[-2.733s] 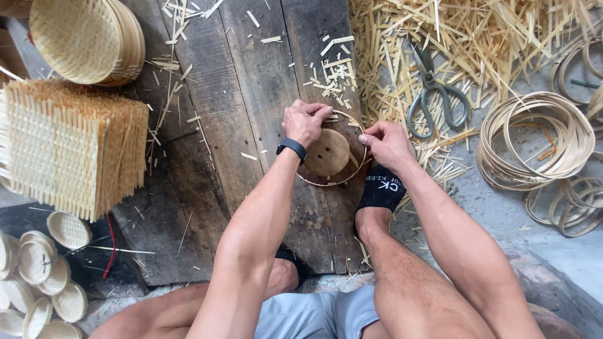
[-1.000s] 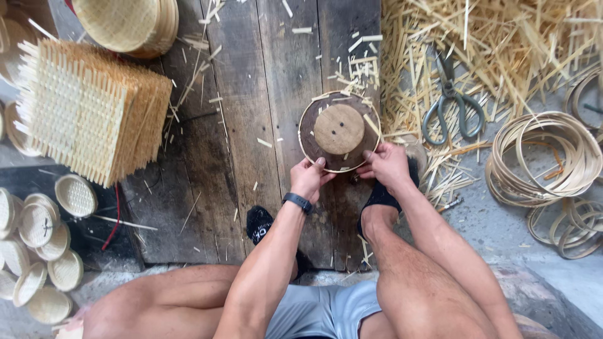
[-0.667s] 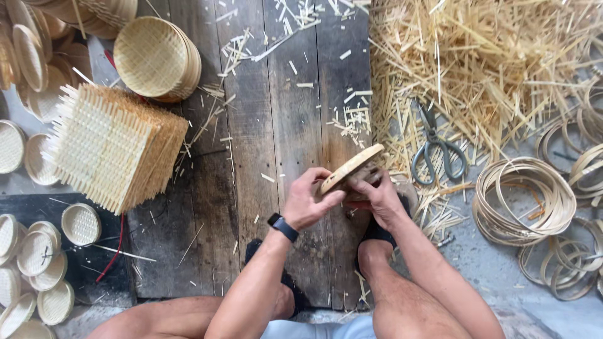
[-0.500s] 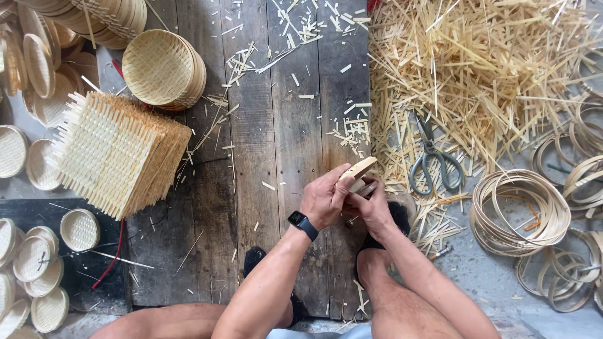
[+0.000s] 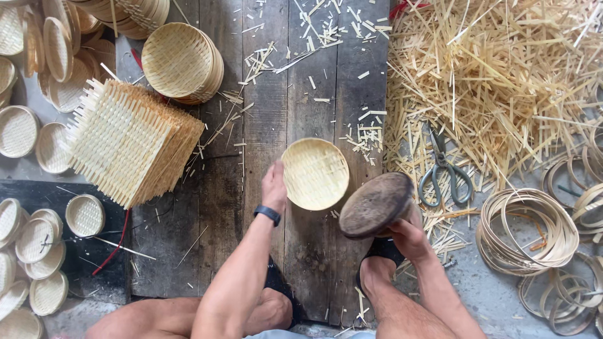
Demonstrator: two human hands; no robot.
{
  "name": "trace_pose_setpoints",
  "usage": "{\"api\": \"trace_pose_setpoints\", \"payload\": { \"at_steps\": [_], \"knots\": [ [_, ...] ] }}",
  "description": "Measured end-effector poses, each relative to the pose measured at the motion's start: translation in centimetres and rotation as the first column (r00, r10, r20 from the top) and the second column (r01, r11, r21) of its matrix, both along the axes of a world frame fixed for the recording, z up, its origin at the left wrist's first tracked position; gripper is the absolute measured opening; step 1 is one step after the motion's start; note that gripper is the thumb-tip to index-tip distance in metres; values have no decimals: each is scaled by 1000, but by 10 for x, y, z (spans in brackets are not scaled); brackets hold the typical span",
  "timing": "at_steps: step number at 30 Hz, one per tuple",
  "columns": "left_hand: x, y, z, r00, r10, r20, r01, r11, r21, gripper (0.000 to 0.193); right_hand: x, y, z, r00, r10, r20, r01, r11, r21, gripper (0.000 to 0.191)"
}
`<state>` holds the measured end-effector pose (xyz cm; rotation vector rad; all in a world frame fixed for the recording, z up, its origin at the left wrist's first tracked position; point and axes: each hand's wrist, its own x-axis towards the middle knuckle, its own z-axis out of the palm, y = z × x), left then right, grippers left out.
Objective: The person sits on the floor assembling round bamboo baskets. He places a woven bamboo mat over a round wooden form, folds the protruding strip ends down around the rim, fits a thin bamboo hoop over the edge, presses the rim into place, trims excess strips with scissors, and sets finished baskets onto a stack beside him.
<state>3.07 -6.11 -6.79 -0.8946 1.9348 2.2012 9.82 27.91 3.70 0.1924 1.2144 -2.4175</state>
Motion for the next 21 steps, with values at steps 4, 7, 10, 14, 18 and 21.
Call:
{"api": "trace_pose_setpoints", "payload": {
  "at_steps": [4, 7, 10, 14, 18, 21],
  "knots": [
    [25, -25, 5, 633, -519, 575, 522, 834, 179, 32, 7, 23, -7, 990, -123, 63, 123, 992, 6, 62],
    [6, -24, 26, 578, -528, 623, 445, 843, 302, 36, 8, 34, -14, 980, -185, 72, 186, 982, -15, 63],
    [-47, -17, 43, 752, -400, 524, 308, 916, 256, 43, 10, 42, -21, 979, -198, 56, 201, 979, -43, 62],
    [-117, -7, 50, 937, 308, 166, -350, 809, 472, 33, 14, 42, -30, 981, -178, 82, 183, 982, -52, 61],
    [-88, 48, 46, 923, -352, 152, 288, 898, 331, 43, 10, 24, -36, 988, -125, 95, 131, 989, -64, 62],
    [-20, 91, 34, 686, -518, 511, 359, 852, 382, 46, -2, 0, -35, 991, -58, 123, 86, 969, -232, 54]
  ]
}}
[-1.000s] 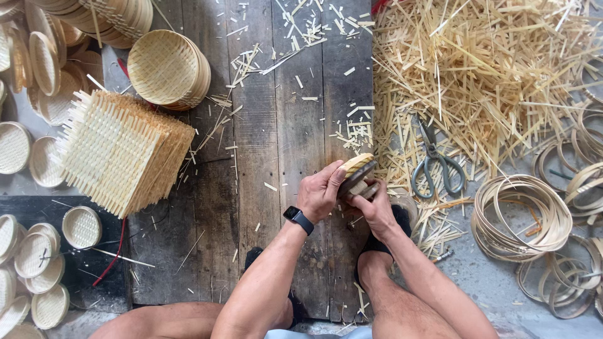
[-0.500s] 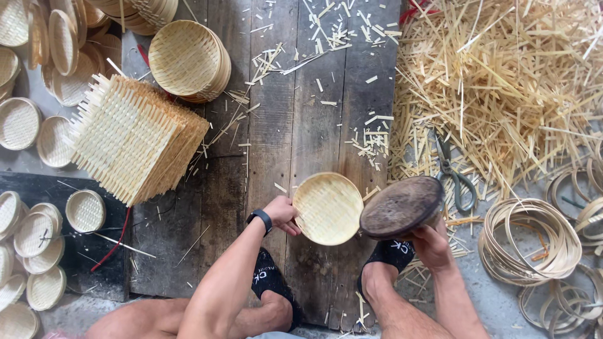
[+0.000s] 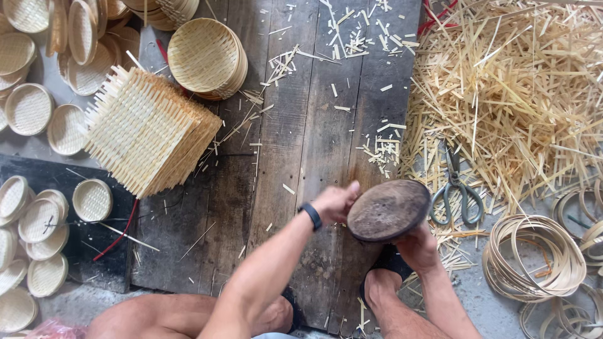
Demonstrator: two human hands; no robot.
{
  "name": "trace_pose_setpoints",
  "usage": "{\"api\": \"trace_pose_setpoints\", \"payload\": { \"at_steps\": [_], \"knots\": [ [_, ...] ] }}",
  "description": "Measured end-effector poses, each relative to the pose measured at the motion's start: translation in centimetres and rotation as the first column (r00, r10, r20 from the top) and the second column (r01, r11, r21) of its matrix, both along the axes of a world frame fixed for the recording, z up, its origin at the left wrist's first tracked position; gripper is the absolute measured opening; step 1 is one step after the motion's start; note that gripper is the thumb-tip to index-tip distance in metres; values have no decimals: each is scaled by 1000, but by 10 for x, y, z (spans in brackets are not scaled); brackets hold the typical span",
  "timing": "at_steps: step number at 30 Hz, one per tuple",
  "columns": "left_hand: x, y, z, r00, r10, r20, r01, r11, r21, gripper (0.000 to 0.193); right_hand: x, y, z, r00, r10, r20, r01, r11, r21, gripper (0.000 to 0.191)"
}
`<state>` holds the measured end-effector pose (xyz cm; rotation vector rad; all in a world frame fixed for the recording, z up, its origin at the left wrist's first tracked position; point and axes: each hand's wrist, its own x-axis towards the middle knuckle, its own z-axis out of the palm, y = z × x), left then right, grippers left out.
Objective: The person sits on the floor assembling round bamboo baskets. He places a woven bamboo mat over a round wooden form, folds the protruding strip ends down around the rim, fits a thin bamboo hoop over the edge, presses the rim into place, trims excess strips with scissors, and sets finished baskets onto a stack beside him.
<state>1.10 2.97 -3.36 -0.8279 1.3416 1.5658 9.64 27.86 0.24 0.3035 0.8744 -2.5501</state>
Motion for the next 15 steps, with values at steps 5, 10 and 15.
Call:
{"api": "trace_pose_setpoints", "payload": {
  "at_steps": [5, 10, 15],
  "knots": [
    [35, -8, -32, 823, 507, -256, -509, 858, 65, 31, -29, -35, 12, 977, 90, 193, -134, 965, 227, 72],
    [14, -80, -13, 887, 90, -452, -210, 952, -223, 27, -38, -56, -2, 974, 116, 196, -211, 784, 584, 44],
    [-28, -211, 68, 322, -788, -525, -449, 362, -817, 63, -27, -55, -33, 969, 41, 243, -183, 779, 599, 42]
  ]
}}
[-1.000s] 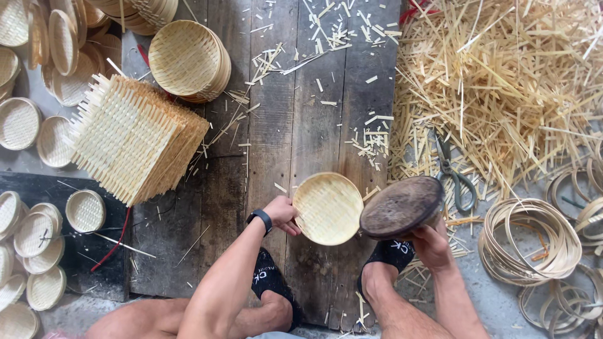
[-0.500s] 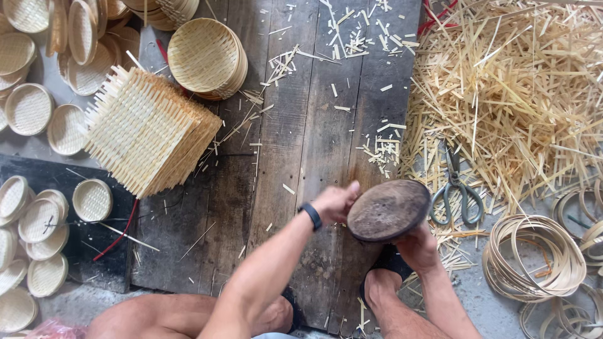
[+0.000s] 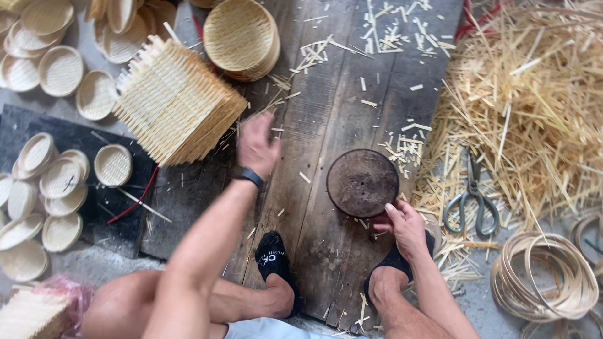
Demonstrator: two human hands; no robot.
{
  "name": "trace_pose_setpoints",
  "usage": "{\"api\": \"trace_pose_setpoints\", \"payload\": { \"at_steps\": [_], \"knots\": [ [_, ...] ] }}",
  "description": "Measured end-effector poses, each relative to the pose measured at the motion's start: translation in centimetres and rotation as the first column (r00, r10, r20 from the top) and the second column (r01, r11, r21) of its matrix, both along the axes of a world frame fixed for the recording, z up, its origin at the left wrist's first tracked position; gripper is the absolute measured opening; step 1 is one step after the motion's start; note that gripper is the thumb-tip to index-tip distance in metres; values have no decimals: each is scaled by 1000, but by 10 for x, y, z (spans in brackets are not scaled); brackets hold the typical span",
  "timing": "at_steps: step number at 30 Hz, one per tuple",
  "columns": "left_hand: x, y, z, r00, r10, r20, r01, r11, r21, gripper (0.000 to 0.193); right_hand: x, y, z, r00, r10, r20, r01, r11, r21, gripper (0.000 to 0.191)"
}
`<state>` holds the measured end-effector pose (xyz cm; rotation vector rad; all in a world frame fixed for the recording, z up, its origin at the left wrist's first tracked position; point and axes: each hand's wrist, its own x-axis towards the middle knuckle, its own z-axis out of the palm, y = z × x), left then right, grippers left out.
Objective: The person sits on the floor assembling round bamboo baskets. He places a woven bamboo mat over a round wooden form, folds the protruding strip ends down around the rim, fits a thin bamboo hoop over the edge, presses the rim into place, trims excess strips with scissors, and sets finished baskets onto a stack beside him.
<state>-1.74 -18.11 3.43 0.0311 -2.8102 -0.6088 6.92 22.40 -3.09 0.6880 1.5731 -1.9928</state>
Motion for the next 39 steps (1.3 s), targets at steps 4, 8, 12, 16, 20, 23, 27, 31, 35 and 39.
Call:
{"api": "trace_pose_setpoints", "payload": {
  "at_steps": [4, 8, 12, 16, 20, 23, 27, 31, 35, 39],
  "knots": [
    [-19, -110, 54, 902, 432, 12, -367, 781, -506, 97, 12, 17, -20, 996, 16, 90, -18, 1000, 23, 40],
    [-6, -170, 76, 774, 495, 394, -397, 865, -306, 70, 15, 23, -36, 997, -23, 70, 25, 999, -28, 37],
    [-6, -195, 87, 779, 428, 458, -384, 904, -191, 57, 11, 23, -39, 998, -26, 51, 29, 997, -66, 33],
    [-8, -203, 105, 781, 426, 456, -502, 863, 54, 34, 9, 26, -38, 998, -40, 58, 43, 998, -50, 32],
    [-20, -185, 136, 932, 301, -202, -362, 776, -517, 9, 11, 27, -42, 998, -48, 27, 50, 996, -69, 31],
    [-49, -132, 144, 899, 67, -432, -306, 803, -511, 6, 10, 28, -38, 997, -75, 3, 75, 997, -35, 34],
    [-48, 12, 106, 867, -343, -361, 129, 855, -503, 30, -4, 29, -10, 986, -88, -141, 69, 989, -132, 45],
    [30, 139, 60, 752, -657, -49, 650, 752, -108, 26, -34, 25, 25, 987, -157, -42, 115, 859, -499, 58],
    [75, 179, 26, 680, -716, 158, 721, 692, 32, 35, -52, 12, 30, 998, -17, -53, 13, 997, -73, 45],
    [75, 163, -6, 893, -451, -1, 429, 849, 308, 61, -46, 13, 23, 993, 48, -110, -25, 978, 206, 41]
  ]
}}
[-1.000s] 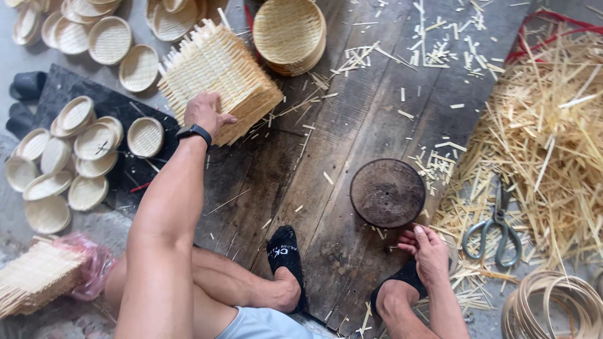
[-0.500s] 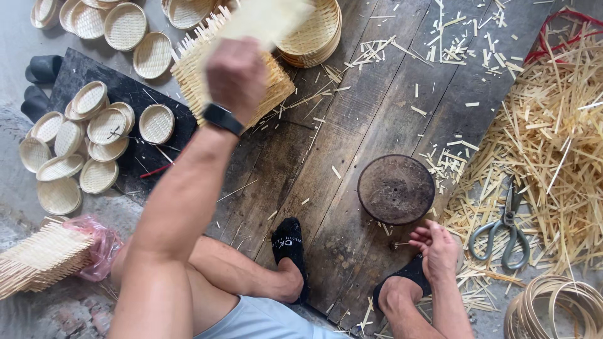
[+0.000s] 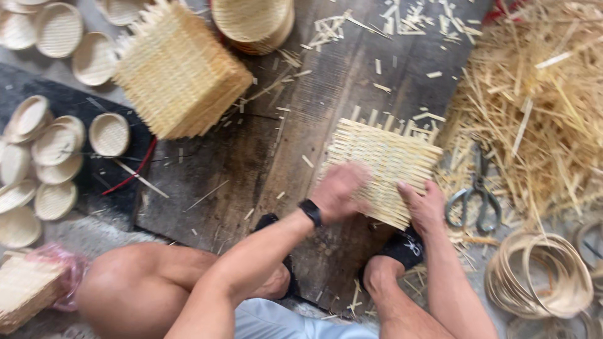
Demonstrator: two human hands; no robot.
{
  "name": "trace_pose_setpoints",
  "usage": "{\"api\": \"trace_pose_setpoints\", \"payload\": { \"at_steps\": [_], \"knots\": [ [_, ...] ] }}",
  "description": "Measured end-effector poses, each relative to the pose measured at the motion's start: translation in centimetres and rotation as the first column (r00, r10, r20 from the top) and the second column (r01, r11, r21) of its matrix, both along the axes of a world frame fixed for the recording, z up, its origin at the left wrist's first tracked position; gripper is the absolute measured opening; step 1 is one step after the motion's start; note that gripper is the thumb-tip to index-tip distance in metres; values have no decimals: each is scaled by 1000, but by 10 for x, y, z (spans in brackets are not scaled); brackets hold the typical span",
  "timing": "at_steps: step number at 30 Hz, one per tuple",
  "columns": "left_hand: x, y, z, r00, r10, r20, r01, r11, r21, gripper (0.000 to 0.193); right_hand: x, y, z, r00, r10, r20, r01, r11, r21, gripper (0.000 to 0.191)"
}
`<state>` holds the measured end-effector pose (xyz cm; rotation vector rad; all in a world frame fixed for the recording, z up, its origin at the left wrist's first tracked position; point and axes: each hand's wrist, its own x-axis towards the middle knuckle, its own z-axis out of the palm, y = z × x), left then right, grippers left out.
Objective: The person sits on the floor assembling round bamboo baskets. He places a woven bamboo mat over a round wooden form, folds the protruding strip ends down around the rim, fits a thin bamboo hoop over the edge, presses the rim into place, trims excess strips with scissors, and sets finished baskets onto a stack beside him.
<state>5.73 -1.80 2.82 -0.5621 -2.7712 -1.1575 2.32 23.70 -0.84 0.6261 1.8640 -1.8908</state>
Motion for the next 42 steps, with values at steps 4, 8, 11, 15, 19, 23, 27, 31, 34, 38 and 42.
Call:
{"api": "trace_pose_setpoints", "payload": {
  "at_steps": [4, 8, 11, 15, 19, 23, 27, 31, 34, 38, 42],
  "knots": [
    [-43, -35, -43, 588, 626, 512, -643, 746, -174, 96, 5, -2, -4, 995, -33, -96, 34, 999, 14, 36],
    [-53, -52, -72, 444, 235, 865, -667, 731, 144, 32, 4, -6, 2, 992, -46, -114, 50, 998, 27, 35],
    [-48, -53, -79, 414, 208, 886, -706, 688, 169, 29, 5, -6, 7, 993, -57, -105, 58, 998, 9, 36],
    [-42, -51, -81, 423, 195, 885, -735, 646, 209, 28, 9, -7, 10, 993, -97, -71, 93, 994, -61, 36],
    [-41, -55, -79, 382, 132, 915, -766, 600, 233, 28, 13, -8, 7, 992, -103, -71, 101, 994, -30, 37],
    [-34, -60, -75, 294, 116, 949, -798, 575, 177, 28, 17, -9, 5, 994, -76, -83, 82, 994, 72, 36],
    [-26, -63, -73, 236, 143, 961, -802, 587, 110, 29, 27, -12, 4, 986, -45, -160, 49, 999, 23, 37],
    [-16, -53, -62, 426, 351, 834, -792, 591, 156, 55, 31, -14, 5, 983, -24, -183, 42, 995, 95, 37],
    [14, -16, -43, 619, 718, 319, -738, 670, -76, 56, 31, -15, 7, 984, -1, -177, 30, 986, 166, 35],
    [93, 70, -25, 326, 481, 814, -891, 445, 94, 44, 31, -16, 9, 992, -3, -125, 31, 974, 226, 35],
    [104, 83, -56, 112, -121, 986, -965, -251, 79, 22, 31, -15, 6, 980, 22, -200, 31, 966, 257, 35]
  ]
}}
